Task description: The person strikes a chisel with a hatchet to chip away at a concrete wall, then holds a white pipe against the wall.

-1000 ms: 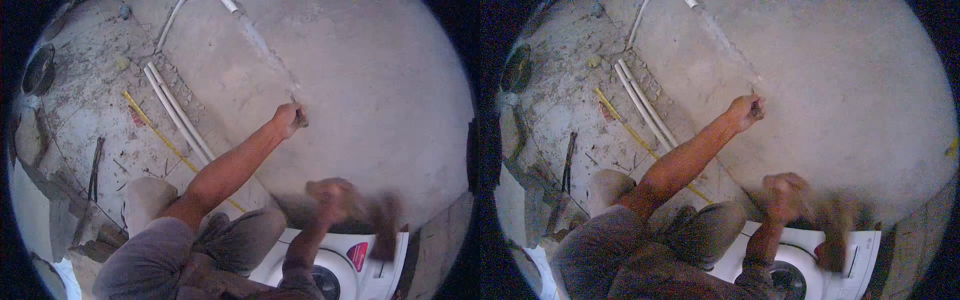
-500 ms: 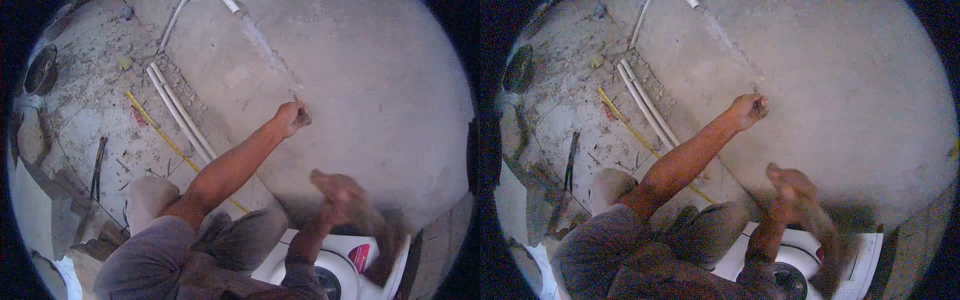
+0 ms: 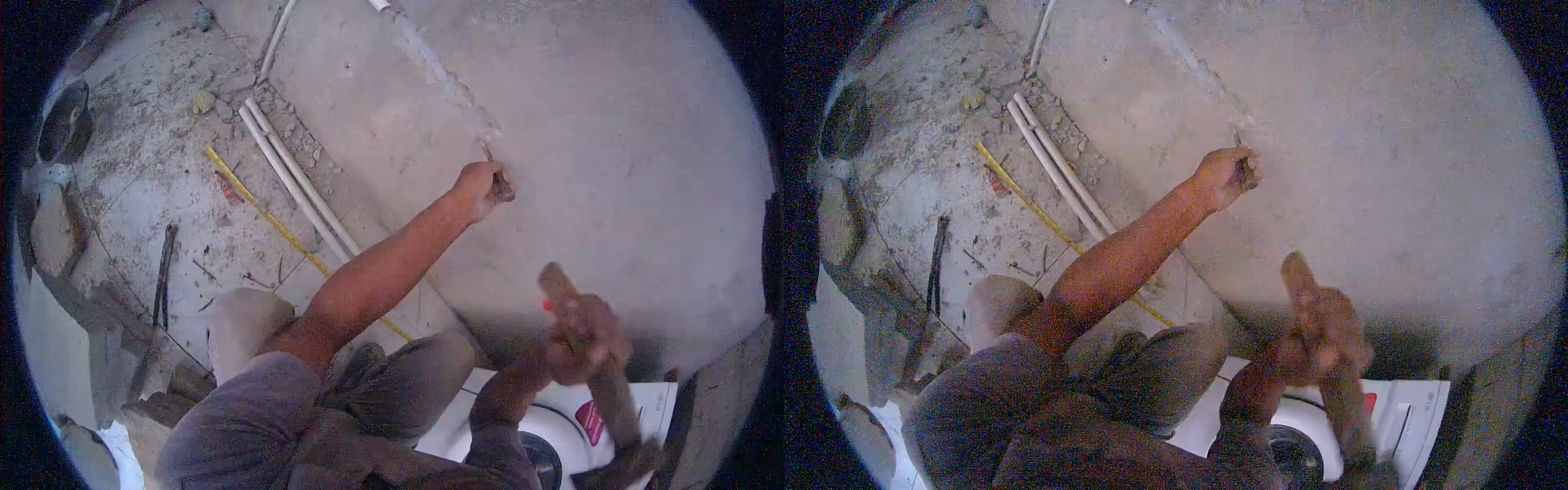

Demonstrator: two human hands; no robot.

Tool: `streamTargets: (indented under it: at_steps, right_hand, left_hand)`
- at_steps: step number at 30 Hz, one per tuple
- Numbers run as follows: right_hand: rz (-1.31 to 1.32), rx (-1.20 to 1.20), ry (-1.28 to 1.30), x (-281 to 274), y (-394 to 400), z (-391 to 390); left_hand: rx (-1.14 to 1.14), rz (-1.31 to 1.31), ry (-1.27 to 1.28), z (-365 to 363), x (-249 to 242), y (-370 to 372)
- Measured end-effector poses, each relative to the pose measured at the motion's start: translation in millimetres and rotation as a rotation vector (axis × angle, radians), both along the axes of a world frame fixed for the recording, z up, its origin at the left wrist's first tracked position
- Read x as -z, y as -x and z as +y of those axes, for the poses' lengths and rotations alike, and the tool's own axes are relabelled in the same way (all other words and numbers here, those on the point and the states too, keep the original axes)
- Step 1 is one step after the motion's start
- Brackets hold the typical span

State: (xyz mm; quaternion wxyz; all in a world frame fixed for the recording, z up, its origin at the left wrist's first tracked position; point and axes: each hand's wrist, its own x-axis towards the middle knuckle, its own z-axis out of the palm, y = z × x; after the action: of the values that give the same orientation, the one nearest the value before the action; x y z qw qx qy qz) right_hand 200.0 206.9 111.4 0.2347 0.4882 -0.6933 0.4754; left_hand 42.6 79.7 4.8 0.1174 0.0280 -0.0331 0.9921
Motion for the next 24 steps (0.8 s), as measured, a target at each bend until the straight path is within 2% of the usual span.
streamTargets:
  at_steps: [1,2,3,5,7,10,11,13,14,15,16,17,18,19,20,21,23,24]
  right_hand:
    - [0.002,-0.281,0.127,-16,-4,-10]
    - [0.081,0.226,-0.284,9,1,5]
    - [0.267,0.648,-0.799,35,7,21]
    - [-0.188,0.920,-0.925,106,59,38]
    - [-0.660,0.859,-0.619,107,58,19]
    - [-0.160,0.755,-0.400,63,20,20]
    - [-0.037,0.634,-0.290,41,11,18]
    - [0.093,0.142,-0.062,-1,-3,1]
    - [0.120,0.039,-0.078,-5,-5,-3]
    - [0.140,0.146,-0.214,5,-2,-2]
    - [0.128,0.447,-0.471,26,5,4]
    - [-0.011,0.708,-0.691,56,21,11]
    - [-0.247,0.828,-0.751,81,40,15]
    - [-0.597,0.829,-0.658,97,54,14]
    - [-0.674,0.778,-0.555,89,51,6]
    - [-0.583,0.757,-0.522,76,46,-1]
    - [-0.049,0.960,-0.599,67,14,14]
    - [-0.027,1.092,-0.782,41,10,14]
  left_hand:
    - [-0.022,0.007,-0.020,0,0,1]
    - [-0.019,0.008,-0.022,-1,-1,0]
    - [0.000,-0.001,-0.011,-1,0,1]
    - [0.017,0.005,0.004,4,2,0]
    - [-0.082,-0.012,0.073,6,4,-1]
    - [-0.026,-0.020,0.089,3,2,-1]
    - [-0.023,-0.025,0.094,0,0,-2]
    - [-0.044,-0.001,0.117,-2,-2,-4]
    - [-0.046,-0.001,0.113,-2,-2,-2]
    - [-0.041,-0.018,0.088,0,-1,0]
    - [-0.035,-0.032,0.064,1,-1,1]
    - [-0.042,-0.021,0.064,-3,-2,1]
    - [-0.008,-0.013,0.110,-7,-2,-1]
    - [0.035,-0.006,0.156,-5,-1,-5]
    - [0.032,0.007,0.167,-1,1,-4]
    - [-0.003,0.014,0.124,1,1,5]
    - [0.009,-0.021,0.077,11,9,1]
    - [-0.018,0.003,0.075,3,3,5]
